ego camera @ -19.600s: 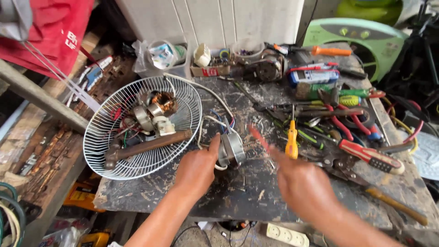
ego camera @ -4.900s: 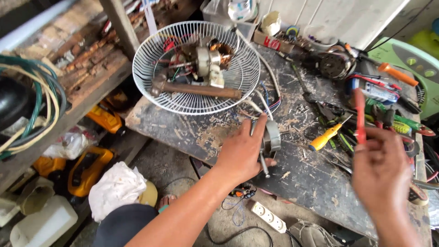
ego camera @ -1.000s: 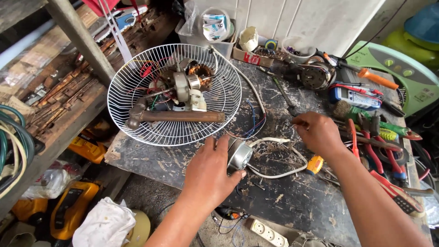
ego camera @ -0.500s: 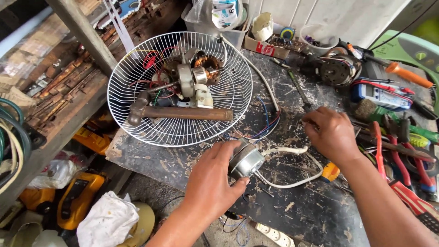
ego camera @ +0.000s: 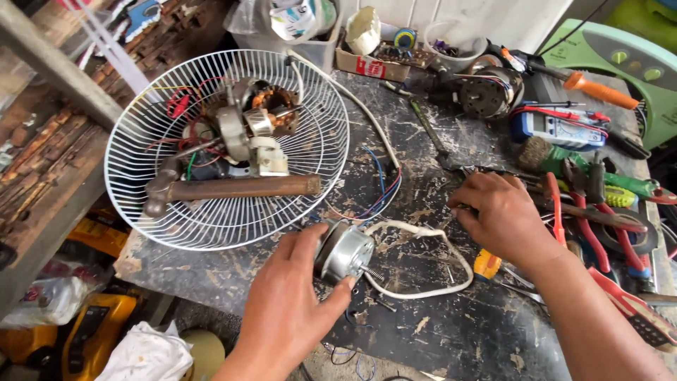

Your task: Disassembling and repairing a fan motor housing using a screwdriver and hammer on a workbench.

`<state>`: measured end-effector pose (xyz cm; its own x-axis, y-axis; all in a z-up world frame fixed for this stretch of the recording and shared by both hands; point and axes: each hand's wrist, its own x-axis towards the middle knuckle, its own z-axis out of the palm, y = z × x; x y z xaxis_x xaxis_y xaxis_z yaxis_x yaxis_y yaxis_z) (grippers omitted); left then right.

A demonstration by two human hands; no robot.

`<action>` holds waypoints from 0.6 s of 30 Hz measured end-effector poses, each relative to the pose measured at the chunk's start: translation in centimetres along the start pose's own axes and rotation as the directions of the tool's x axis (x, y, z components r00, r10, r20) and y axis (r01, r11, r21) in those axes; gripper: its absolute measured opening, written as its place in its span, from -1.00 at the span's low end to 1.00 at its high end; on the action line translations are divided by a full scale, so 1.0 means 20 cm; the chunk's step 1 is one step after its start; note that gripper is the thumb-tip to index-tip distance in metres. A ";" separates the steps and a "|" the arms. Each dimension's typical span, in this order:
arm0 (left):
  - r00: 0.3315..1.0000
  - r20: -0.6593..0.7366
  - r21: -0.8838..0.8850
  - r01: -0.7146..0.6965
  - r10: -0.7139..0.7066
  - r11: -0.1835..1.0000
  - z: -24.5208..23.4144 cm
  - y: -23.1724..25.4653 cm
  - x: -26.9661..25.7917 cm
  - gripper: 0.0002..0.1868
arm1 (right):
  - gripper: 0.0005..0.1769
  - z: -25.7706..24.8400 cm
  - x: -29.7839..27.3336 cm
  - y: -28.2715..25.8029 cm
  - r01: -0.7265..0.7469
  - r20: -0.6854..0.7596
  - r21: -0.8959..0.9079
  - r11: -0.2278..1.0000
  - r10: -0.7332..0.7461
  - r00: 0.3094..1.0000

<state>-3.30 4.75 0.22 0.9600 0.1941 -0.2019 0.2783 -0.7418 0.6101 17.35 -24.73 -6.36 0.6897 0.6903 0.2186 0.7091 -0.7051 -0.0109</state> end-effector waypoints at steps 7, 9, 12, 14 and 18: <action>0.996 0.089 0.110 -0.018 0.009 0.994 -0.01 -0.02 0.04 -0.15 | -0.80 -0.09 0.03 0.06 -0.168 -0.129 0.071 0.983 0.176 0.976; 0.996 0.082 0.120 -0.033 0.023 0.992 0.00 -0.02 0.05 -0.15 | -0.82 -0.07 0.04 0.06 -0.170 -0.146 0.070 0.983 0.178 0.973; 0.975 0.193 0.154 0.086 -0.115 0.984 0.00 -0.01 0.07 -0.13 | -0.78 -0.05 0.10 0.00 -0.156 -0.052 0.053 0.986 0.158 0.986; 0.975 0.194 0.165 0.075 -0.107 0.983 0.02 -0.04 0.07 -0.09 | -0.78 -0.03 0.14 -0.04 -0.086 -0.063 0.023 0.996 0.088 0.994; 0.984 0.169 0.161 0.029 -0.056 0.986 0.00 -0.02 0.06 -0.13 | -0.90 0.07 0.18 -0.03 -0.046 -0.104 -0.082 0.996 0.038 0.994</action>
<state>-2.27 5.28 -0.19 0.9238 0.1243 -0.3620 0.2969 -0.8298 0.4725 19.52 -21.59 -6.88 0.6970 0.6427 0.3182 0.6621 -0.7471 0.0587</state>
